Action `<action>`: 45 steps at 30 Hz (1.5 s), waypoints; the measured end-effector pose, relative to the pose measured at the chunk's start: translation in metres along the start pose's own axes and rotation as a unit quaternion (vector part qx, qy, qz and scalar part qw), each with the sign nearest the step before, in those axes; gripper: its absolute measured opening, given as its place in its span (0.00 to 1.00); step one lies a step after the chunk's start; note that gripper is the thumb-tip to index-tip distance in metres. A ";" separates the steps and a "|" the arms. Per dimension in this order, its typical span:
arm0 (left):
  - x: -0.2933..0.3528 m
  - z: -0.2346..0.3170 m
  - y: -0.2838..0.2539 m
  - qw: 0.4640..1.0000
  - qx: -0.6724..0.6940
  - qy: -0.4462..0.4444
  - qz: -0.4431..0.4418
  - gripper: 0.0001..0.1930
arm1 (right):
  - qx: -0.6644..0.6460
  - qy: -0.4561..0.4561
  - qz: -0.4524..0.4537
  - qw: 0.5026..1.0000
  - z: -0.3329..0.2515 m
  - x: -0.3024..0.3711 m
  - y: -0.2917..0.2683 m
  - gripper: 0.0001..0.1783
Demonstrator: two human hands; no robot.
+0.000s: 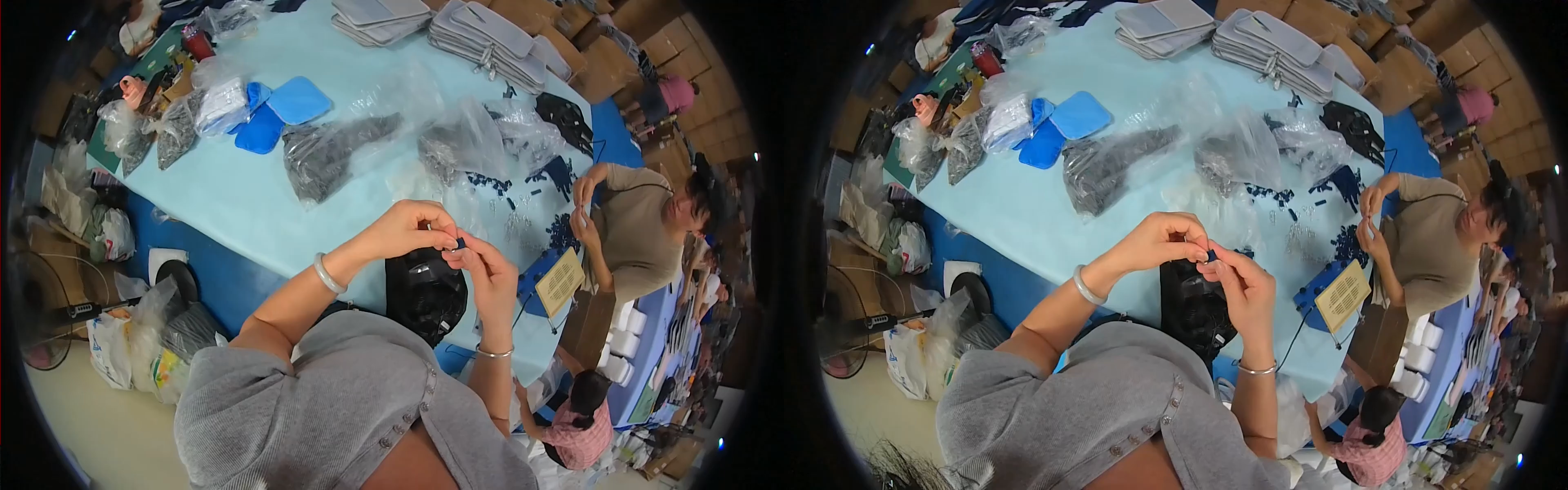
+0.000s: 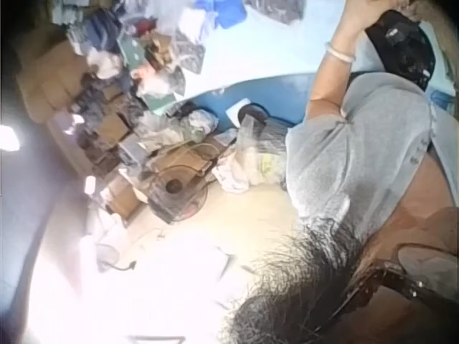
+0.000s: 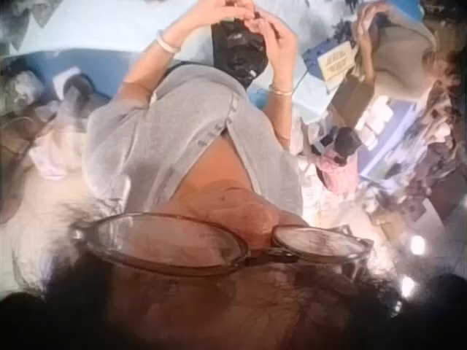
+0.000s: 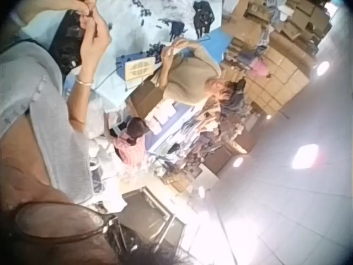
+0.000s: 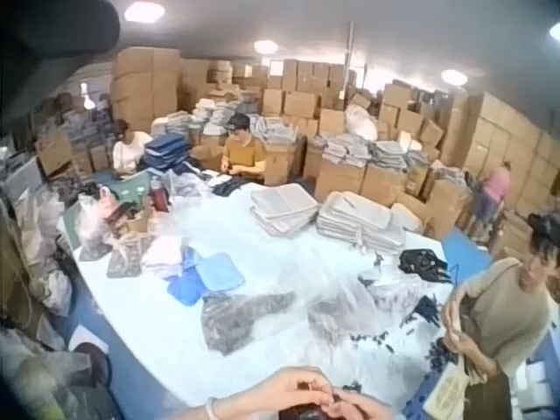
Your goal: Assembling small plastic and metal hardware components at a workshop table.
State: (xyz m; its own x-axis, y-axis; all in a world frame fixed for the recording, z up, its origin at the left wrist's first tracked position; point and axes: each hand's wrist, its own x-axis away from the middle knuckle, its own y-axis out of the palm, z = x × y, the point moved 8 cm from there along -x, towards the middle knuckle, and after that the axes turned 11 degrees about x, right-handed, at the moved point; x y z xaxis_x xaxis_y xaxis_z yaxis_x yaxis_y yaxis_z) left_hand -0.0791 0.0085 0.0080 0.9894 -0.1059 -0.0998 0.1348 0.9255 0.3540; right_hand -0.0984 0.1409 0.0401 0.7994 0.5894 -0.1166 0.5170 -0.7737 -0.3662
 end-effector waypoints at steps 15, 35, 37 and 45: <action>0.021 -0.031 0.047 0.969 0.071 -0.134 -0.196 0.03 | -0.058 0.070 -0.122 0.988 0.018 0.027 0.000 0.08; 0.009 -0.032 0.022 0.990 0.072 -0.114 0.037 0.08 | -0.300 0.211 -0.058 0.928 0.064 0.027 0.010 0.09; 0.010 -0.030 0.020 0.992 0.040 -0.113 0.040 0.08 | -0.292 0.213 -0.049 0.931 0.063 0.028 0.010 0.09; 0.010 -0.018 0.025 0.992 -0.101 -0.064 0.045 0.07 | -0.151 0.171 0.027 0.973 0.055 0.031 0.000 0.05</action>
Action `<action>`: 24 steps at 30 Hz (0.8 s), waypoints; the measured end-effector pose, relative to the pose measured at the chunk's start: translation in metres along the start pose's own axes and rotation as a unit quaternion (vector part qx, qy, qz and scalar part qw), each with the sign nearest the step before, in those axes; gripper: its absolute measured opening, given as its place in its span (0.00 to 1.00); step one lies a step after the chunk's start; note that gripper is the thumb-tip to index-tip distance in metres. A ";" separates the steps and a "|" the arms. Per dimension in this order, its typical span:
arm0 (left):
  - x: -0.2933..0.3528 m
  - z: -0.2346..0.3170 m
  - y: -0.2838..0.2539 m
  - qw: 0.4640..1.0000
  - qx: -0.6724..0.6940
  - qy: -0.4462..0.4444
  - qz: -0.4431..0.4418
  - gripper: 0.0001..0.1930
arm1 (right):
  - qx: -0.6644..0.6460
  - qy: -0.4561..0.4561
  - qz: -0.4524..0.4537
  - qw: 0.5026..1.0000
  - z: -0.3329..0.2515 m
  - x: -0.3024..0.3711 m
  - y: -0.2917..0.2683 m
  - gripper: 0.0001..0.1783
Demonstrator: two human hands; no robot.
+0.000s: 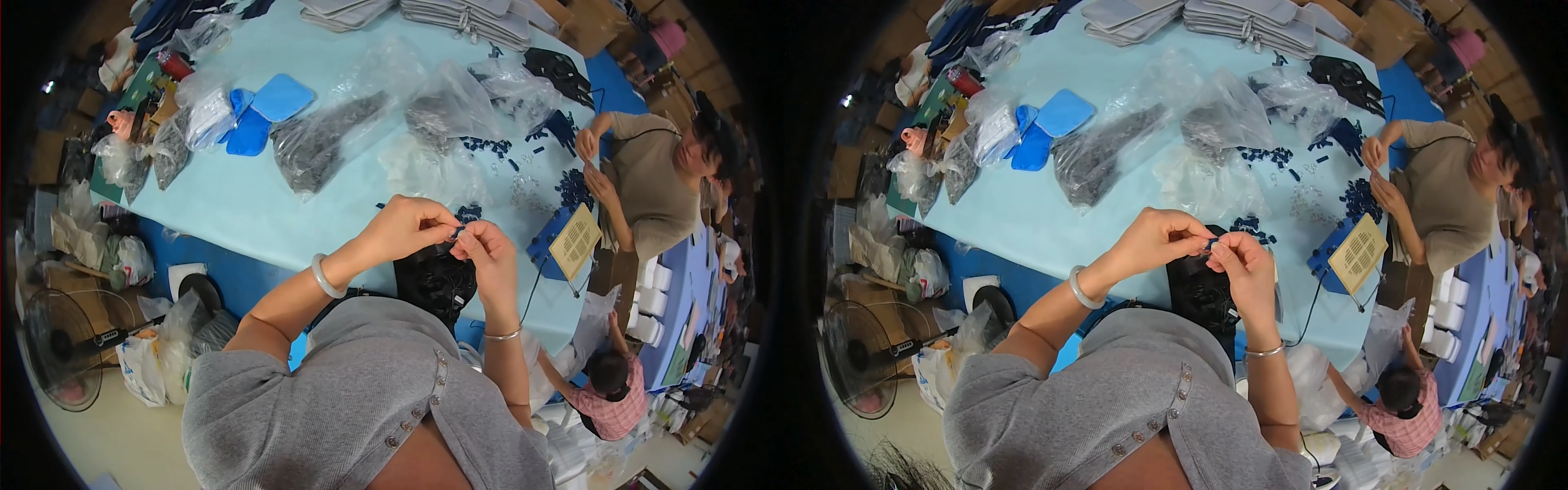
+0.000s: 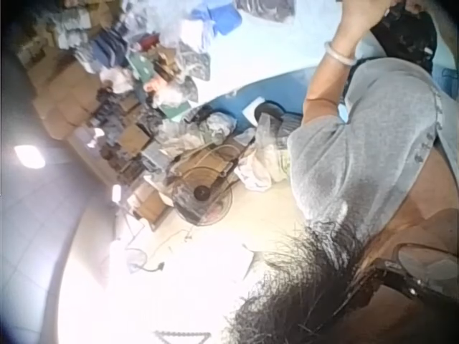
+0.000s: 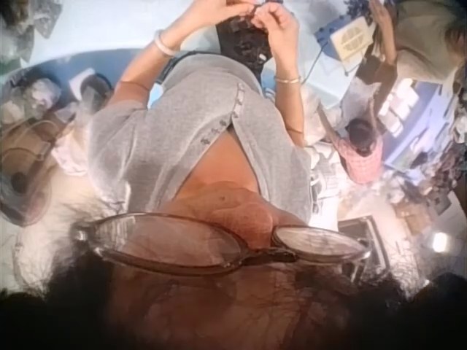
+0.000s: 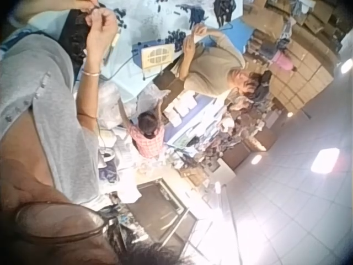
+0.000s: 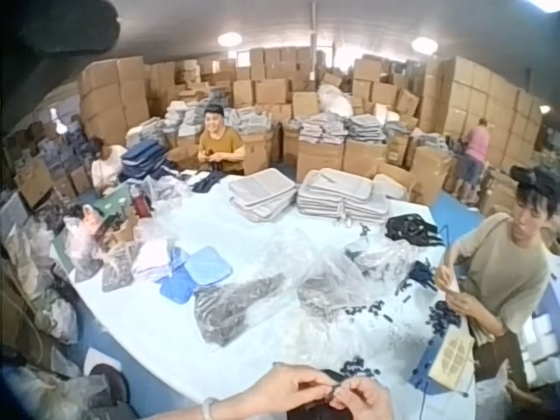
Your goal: Assembling small plastic and metal hardware components at a workshop table.
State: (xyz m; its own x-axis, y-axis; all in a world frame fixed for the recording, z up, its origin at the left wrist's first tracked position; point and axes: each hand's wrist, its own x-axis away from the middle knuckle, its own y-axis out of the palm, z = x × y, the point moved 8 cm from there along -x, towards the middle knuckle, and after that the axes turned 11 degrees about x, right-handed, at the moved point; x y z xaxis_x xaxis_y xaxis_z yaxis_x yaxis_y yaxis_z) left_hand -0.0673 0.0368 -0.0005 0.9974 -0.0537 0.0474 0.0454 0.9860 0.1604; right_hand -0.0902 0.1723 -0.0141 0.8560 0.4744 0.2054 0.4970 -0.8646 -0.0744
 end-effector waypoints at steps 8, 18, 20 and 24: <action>0.005 -0.019 0.007 0.998 0.060 -0.015 0.017 0.03 | 0.137 -0.139 0.028 0.980 -0.010 0.010 0.000 0.04; -0.005 0.003 0.009 0.986 -0.107 0.083 0.096 0.04 | 0.152 -0.142 0.187 0.960 -0.011 0.012 -0.015 0.05; -0.006 0.010 0.011 0.984 -0.102 0.110 0.095 0.05 | 0.172 -0.140 0.192 0.956 -0.014 0.012 -0.018 0.06; -0.007 0.014 0.017 0.981 -0.147 0.104 0.070 0.03 | 0.208 -0.127 0.190 0.951 -0.021 0.013 -0.021 0.06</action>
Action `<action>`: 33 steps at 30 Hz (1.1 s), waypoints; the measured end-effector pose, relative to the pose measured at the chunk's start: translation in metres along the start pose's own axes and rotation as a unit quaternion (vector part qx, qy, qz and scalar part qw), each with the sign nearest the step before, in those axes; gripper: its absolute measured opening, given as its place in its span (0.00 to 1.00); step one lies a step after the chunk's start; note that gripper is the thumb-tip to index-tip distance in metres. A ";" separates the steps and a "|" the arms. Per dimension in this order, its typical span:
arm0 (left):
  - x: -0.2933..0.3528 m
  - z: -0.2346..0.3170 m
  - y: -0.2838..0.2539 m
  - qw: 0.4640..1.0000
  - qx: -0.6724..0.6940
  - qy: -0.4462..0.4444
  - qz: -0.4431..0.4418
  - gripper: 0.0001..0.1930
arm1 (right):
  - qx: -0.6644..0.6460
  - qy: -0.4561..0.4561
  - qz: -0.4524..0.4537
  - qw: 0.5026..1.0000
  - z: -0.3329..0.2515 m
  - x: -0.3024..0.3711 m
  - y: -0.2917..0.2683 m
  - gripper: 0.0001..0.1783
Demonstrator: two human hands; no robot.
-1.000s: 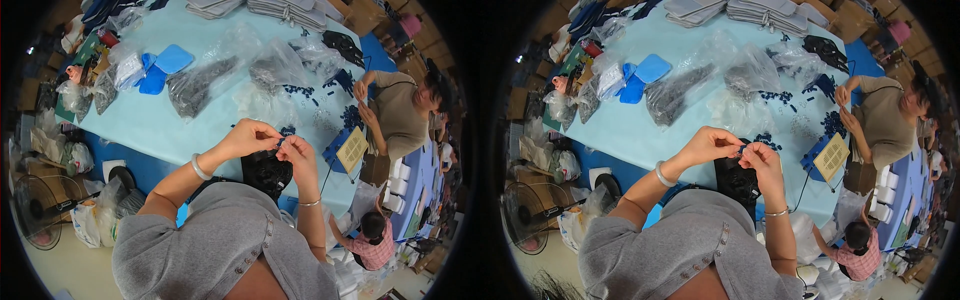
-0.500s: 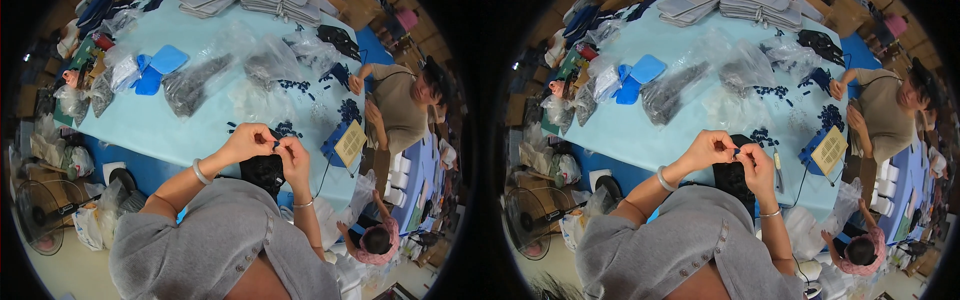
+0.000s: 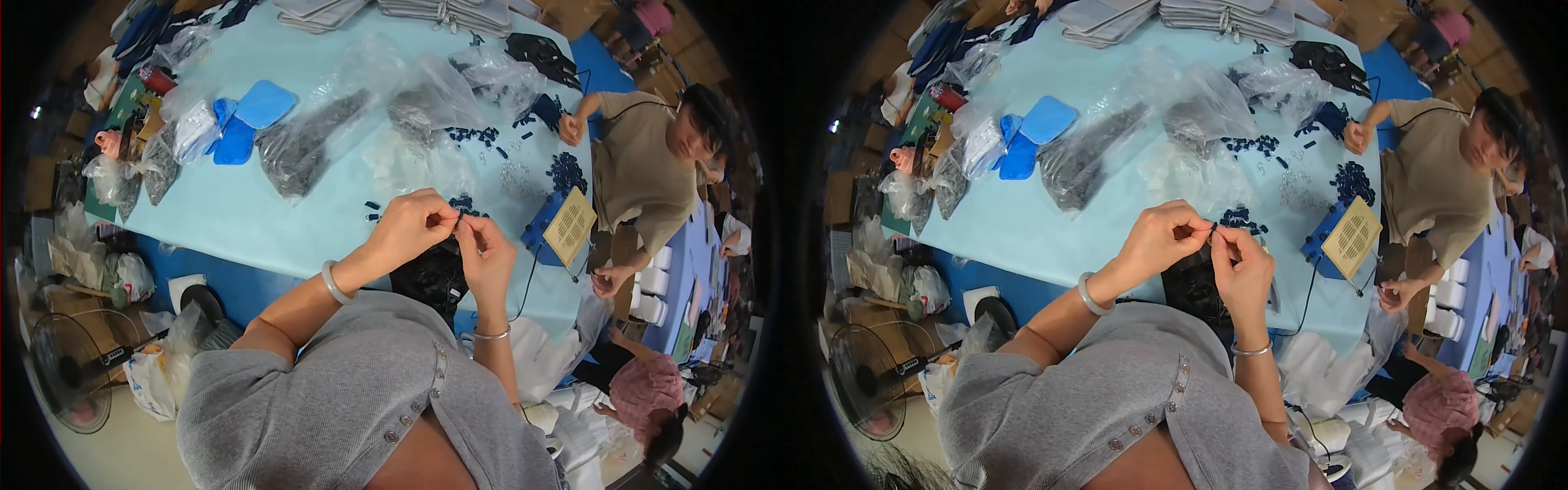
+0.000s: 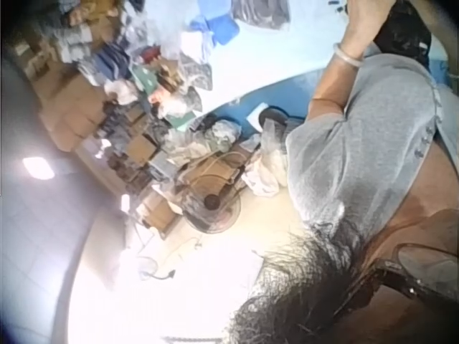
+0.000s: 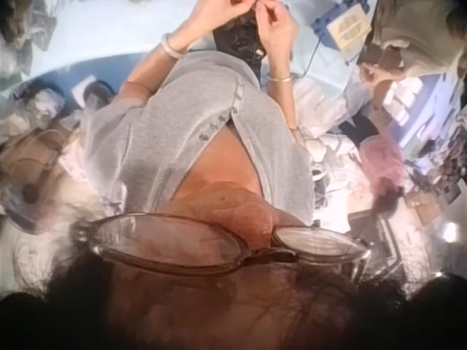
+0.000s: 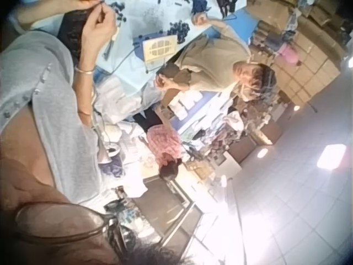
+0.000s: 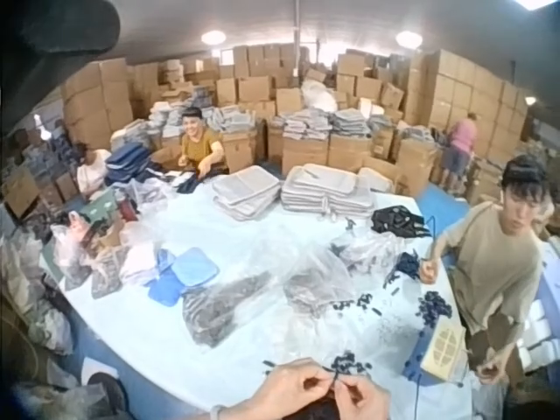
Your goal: Assembling small plastic and metal hardware components at a workshop table.
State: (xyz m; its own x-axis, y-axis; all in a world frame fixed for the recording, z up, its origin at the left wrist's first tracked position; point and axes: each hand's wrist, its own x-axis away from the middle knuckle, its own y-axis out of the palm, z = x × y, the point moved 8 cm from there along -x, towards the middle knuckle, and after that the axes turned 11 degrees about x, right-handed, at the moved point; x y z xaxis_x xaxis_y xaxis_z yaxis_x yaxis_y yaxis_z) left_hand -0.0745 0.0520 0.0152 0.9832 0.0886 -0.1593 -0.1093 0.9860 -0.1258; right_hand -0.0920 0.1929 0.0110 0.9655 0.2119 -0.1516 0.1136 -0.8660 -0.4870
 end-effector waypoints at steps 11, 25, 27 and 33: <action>-0.003 -0.003 0.001 1.000 0.019 -0.007 0.006 0.04 | 0.037 0.048 0.001 0.998 0.001 -0.001 0.002 0.05; 0.000 -0.031 0.005 0.986 0.103 -0.126 -0.018 0.04 | -0.103 0.126 -0.069 0.984 0.023 0.002 0.016 0.06; 0.000 -0.021 0.004 0.994 0.063 -0.090 -0.009 0.04 | 0.001 0.063 -0.027 0.998 0.006 -0.001 0.007 0.06; 0.001 0.002 0.004 0.998 -0.040 0.036 -0.013 0.04 | 0.158 -0.024 -0.030 0.987 -0.009 -0.003 0.005 0.04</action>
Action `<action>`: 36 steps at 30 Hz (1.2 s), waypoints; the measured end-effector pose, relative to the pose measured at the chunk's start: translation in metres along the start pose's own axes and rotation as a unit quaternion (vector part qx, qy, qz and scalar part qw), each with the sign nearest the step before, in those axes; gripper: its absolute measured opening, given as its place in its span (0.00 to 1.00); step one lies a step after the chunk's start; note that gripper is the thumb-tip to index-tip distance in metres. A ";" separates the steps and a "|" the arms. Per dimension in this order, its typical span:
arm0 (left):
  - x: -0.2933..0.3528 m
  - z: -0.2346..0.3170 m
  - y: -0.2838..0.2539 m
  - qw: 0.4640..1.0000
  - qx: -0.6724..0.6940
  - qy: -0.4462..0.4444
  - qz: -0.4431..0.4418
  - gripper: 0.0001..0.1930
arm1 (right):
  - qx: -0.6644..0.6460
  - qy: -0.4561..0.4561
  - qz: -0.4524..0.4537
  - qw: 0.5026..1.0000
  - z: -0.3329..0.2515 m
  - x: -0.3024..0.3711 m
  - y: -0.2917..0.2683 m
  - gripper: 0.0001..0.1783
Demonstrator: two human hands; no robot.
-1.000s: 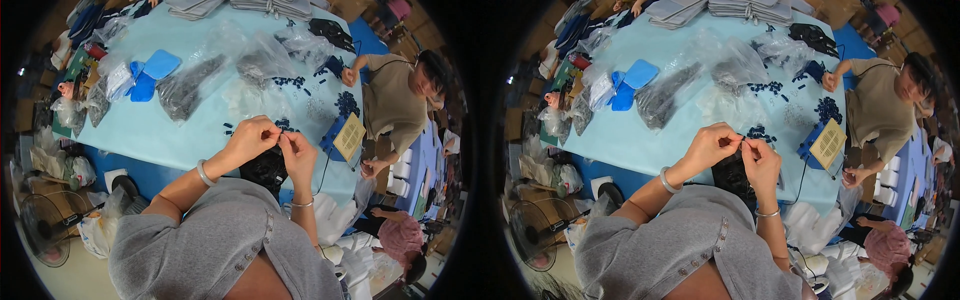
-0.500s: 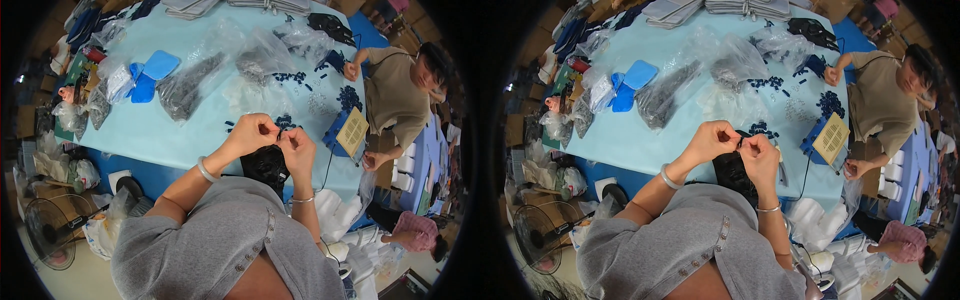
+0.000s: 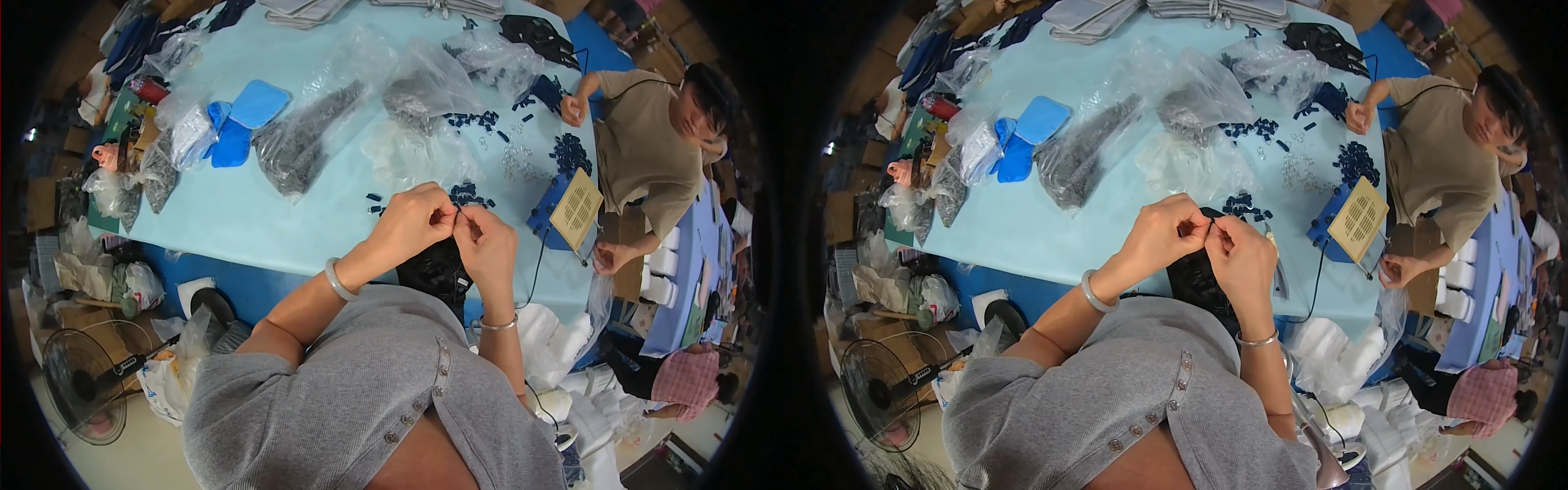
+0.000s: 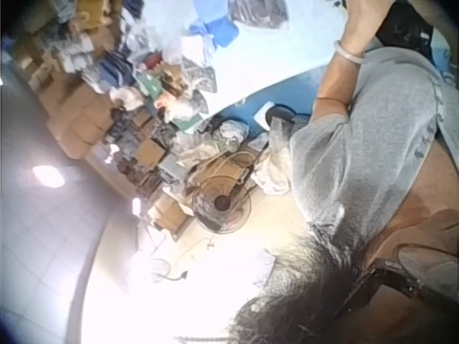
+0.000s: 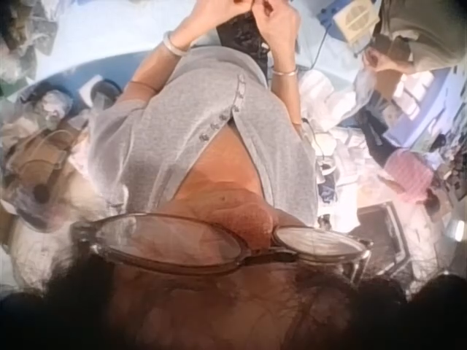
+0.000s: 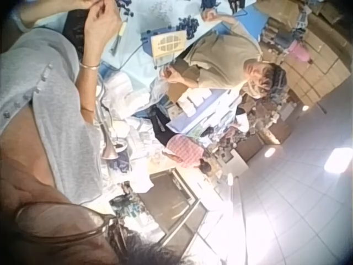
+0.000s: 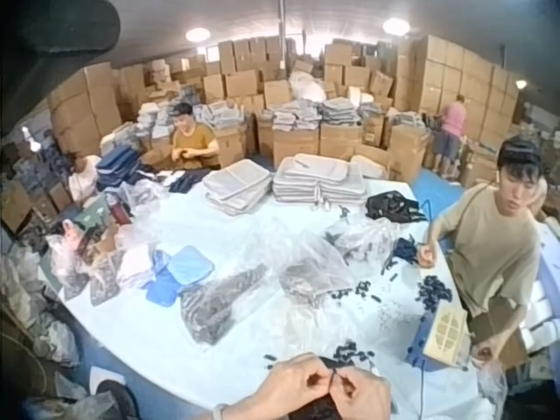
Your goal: Assembling small plastic and metal hardware components at a workshop table.
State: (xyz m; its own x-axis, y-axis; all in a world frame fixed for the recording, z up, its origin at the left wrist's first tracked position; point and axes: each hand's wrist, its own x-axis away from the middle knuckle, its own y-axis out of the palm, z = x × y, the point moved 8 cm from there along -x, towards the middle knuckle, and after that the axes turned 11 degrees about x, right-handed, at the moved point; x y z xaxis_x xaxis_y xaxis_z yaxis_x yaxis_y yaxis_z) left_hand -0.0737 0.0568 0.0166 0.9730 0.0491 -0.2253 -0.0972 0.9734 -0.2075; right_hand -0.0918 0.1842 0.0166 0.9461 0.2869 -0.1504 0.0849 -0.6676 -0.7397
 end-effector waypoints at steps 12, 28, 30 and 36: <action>0.009 -0.040 -0.002 0.989 0.094 -0.116 -0.019 0.03 | -0.084 0.043 -0.020 0.995 0.014 0.008 0.019 0.04; 0.017 -0.040 0.000 0.959 0.225 -0.173 -0.020 0.06 | -0.271 0.090 -0.051 0.957 0.025 0.012 0.024 0.05; 0.016 -0.032 -0.003 0.964 0.220 -0.152 -0.005 0.05 | -0.283 0.091 -0.050 0.954 0.026 0.013 0.022 0.05; 0.014 -0.031 -0.001 0.942 0.273 -0.190 -0.045 0.04 | -0.219 0.038 -0.026 0.975 0.017 0.012 0.008 0.05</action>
State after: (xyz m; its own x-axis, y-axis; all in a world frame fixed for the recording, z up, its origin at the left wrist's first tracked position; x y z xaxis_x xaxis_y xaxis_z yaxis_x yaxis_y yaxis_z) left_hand -0.0668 0.0496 -0.0153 0.9869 -0.0627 0.1486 0.0096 0.9426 0.3338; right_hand -0.0846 0.1941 -0.0022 0.9559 0.2877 -0.0595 0.2426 -0.8872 -0.3924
